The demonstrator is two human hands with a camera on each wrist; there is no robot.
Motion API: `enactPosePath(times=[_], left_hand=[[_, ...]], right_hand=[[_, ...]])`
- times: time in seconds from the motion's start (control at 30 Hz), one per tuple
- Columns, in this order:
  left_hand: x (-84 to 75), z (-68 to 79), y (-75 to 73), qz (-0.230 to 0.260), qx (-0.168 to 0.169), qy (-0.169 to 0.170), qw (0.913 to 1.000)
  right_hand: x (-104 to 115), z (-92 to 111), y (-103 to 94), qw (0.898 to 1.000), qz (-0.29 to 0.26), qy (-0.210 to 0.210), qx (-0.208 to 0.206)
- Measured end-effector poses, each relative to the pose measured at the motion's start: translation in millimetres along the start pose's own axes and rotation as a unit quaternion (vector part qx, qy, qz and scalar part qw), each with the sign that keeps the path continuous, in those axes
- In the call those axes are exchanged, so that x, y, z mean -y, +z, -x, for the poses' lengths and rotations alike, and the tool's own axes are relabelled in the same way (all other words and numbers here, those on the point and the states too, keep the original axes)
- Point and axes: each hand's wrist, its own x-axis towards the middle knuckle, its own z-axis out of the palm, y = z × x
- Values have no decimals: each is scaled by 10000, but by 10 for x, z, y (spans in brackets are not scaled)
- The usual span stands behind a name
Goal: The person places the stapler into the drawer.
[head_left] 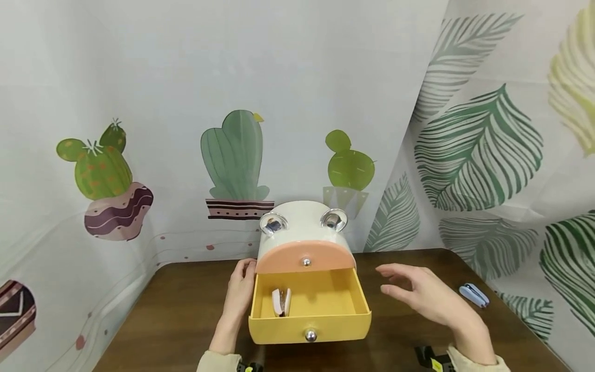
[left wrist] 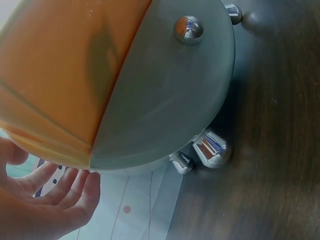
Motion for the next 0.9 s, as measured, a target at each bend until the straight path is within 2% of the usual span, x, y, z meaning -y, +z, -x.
enactPosePath(times=[0.23, 0.37, 0.53, 0.67, 0.9], left_hand=[[14, -22, -7, -27, 37, -60, 10000], [0, -18, -16, -11, 28, -45, 10000], [4, 3, -12, -1, 68, -55, 10000], [14, 2, -6, 24, 72, -51, 10000], [18, 1, -22, 18, 32, -101, 9999]], right_hand=[[-398, 95, -178, 9930, 386, 1118, -70], [-647, 141, -223, 9877, 546, 1460, -96], [-974, 231, -197, 9780, 798, 1908, -284], [-1191, 288, -159, 9721, 930, 2114, -409], [-1466, 367, 11, 9599, 869, 2608, -547]])
